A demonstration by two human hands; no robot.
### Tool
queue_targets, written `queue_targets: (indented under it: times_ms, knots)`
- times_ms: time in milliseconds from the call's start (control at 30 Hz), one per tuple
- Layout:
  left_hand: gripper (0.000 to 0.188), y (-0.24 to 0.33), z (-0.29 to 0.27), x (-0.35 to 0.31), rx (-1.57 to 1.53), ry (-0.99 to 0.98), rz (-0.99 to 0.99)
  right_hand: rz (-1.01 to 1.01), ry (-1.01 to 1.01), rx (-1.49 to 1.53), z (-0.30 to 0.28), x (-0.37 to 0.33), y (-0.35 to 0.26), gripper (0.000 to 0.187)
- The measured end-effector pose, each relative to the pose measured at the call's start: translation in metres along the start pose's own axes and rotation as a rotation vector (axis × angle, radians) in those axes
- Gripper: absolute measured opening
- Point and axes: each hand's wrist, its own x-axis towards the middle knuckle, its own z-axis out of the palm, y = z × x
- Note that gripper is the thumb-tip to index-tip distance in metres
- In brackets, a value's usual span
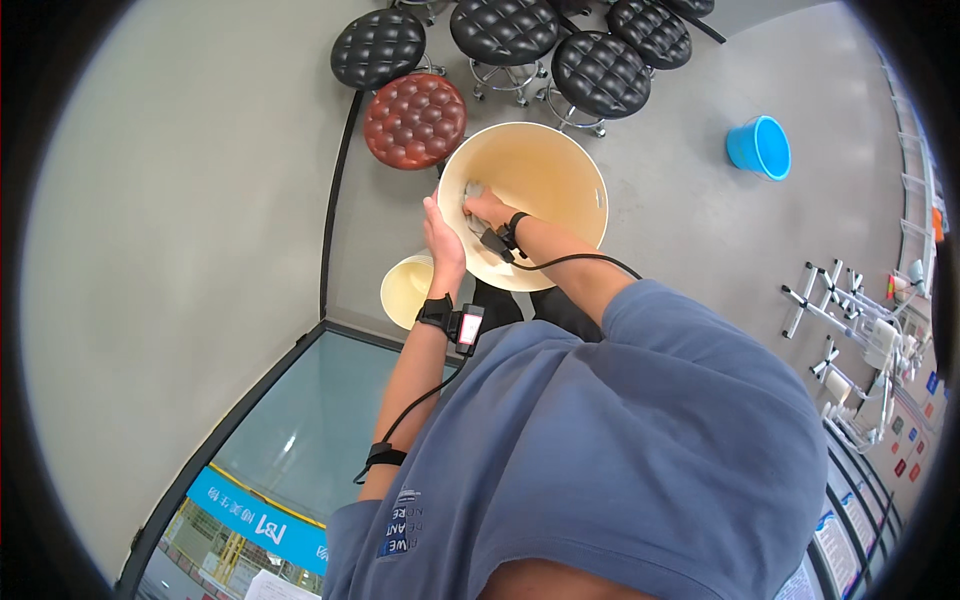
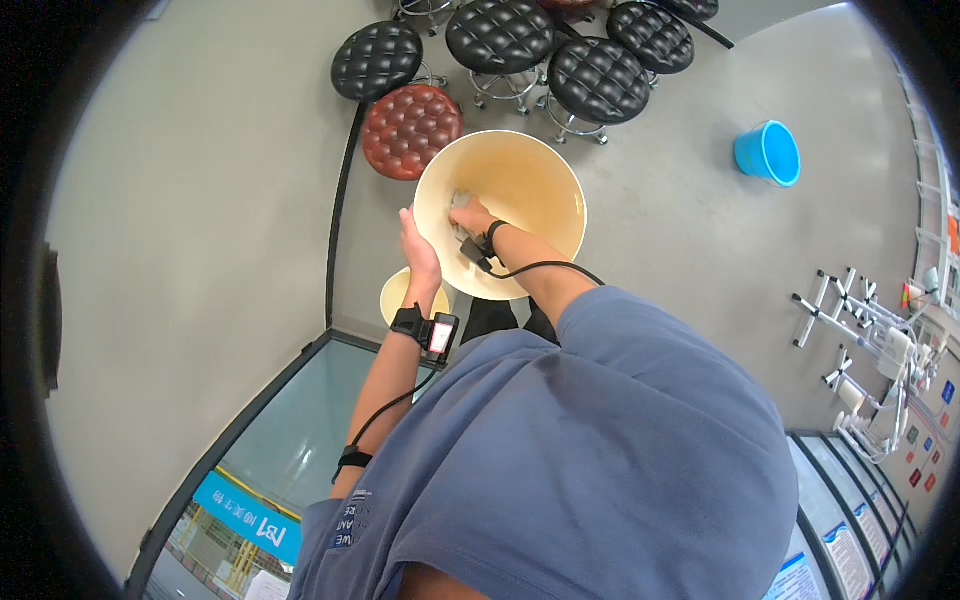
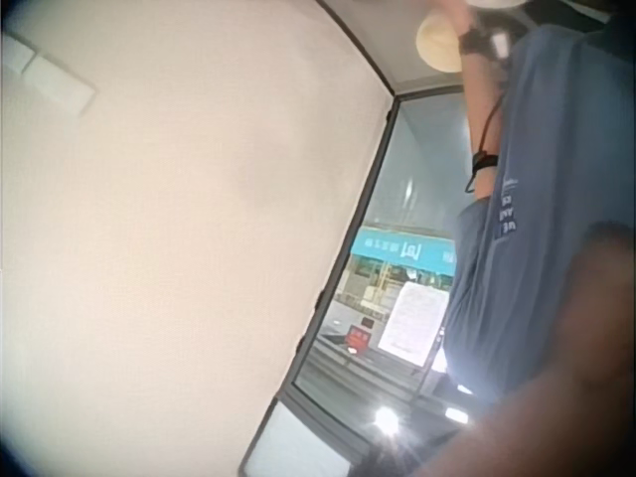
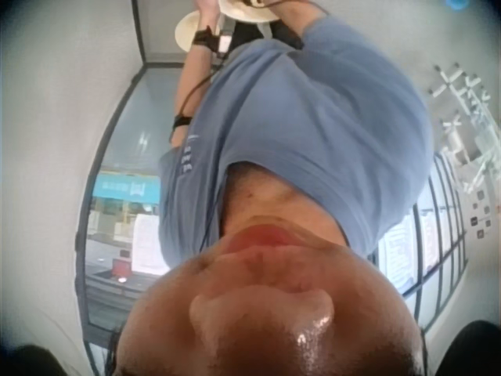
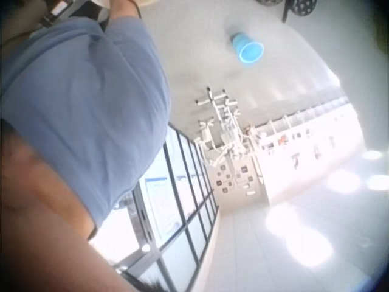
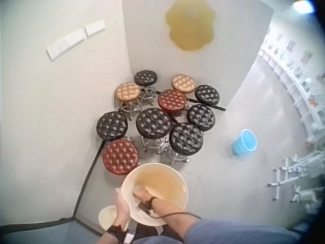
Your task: Clean and wipe down several yellow plastic buckets using a grey cloth.
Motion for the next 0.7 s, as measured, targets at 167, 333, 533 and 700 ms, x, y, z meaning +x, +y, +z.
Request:
queue_targets:
  times_ms: [167,333,533,700]
  knots:
    - [0.055,0.003,-0.014,-0.003,0.072,0.026,0.024,0.003,-0.124,0.138,-0.003,0.010,-0.004,0.054]
    - [0.053,0.008,0.004,-0.009,0.172,-0.017,0.040,0.079,-0.219,0.308,-0.019,0.008,-0.015,0.044]
    - [0.053,0.002,0.000,-0.004,0.221,-0.018,0.078,-0.309,-0.528,0.580,-0.033,-0.065,-0.040,0.045]
    - [0.048,0.005,0.003,-0.003,0.265,-0.018,0.115,-0.206,-0.627,0.794,-0.053,-0.092,-0.068,0.038]
